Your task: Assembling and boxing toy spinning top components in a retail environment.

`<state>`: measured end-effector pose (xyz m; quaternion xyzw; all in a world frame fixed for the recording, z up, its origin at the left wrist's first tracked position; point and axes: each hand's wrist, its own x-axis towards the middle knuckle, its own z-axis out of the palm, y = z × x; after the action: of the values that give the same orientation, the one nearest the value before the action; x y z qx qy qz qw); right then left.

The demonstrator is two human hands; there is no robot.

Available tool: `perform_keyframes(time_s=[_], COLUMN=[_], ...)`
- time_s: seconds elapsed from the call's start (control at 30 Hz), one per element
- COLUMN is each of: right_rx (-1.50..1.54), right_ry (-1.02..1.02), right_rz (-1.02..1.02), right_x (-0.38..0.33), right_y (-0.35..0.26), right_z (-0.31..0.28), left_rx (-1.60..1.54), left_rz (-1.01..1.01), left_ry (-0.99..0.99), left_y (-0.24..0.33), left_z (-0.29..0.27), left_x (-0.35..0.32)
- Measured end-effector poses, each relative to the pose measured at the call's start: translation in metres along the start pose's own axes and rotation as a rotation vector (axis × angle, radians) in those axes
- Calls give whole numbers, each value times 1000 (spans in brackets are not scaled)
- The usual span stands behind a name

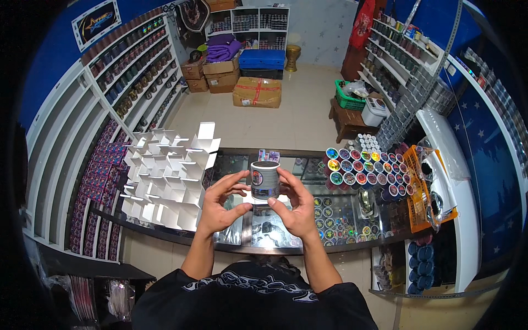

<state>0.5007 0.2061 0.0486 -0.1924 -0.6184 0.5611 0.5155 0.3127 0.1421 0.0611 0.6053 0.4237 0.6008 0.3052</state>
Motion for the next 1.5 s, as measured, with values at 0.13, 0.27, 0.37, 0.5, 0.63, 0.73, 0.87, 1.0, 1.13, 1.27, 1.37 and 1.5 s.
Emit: perform_keyframes(time_s=[0.13,0.27,0.37,0.5,0.63,0.73,0.87,1.0,1.13,1.27,1.37,1.5], right_rx=[-289,-412,-143,71,123,2,-316,-318,88,44,-149,-6], right_ry=[-32,-90,-118,-161,-125,-113,-154,-158,-120,-92,-82,-102], right_rz=[-81,-130,-38,54,64,43,-72,-109,19,37,-12,-99], right_x=[-1,-1,-3,-4,-4,-6,-5,-7,-7,-7,-8,-5], right_y=[-8,-15,-12,-12,-12,-11,-16,-18,-17,-14,-13,-13], right_z=[4,7,1,1,4,-1,0,2,5,2,-1,-1], left_rx=[69,-36,-227,-449,-258,-192,-4,-212,-450,-216,8,-292], left_rz=[38,-20,-12,-29,-18,-28,22,-4,-12,-6,-31,-26], left_ry=[-1,24,23,8,14,19,0,31,14,46,-4,25], left_y=[1,-10,-17,-16,-17,-6,3,-9,-17,-5,3,-5], left_z=[4,3,3,5,3,0,3,7,7,6,6,9], left_x=[1,-4,-8,-9,-9,-10,-6,-9,-13,-10,-7,-10])
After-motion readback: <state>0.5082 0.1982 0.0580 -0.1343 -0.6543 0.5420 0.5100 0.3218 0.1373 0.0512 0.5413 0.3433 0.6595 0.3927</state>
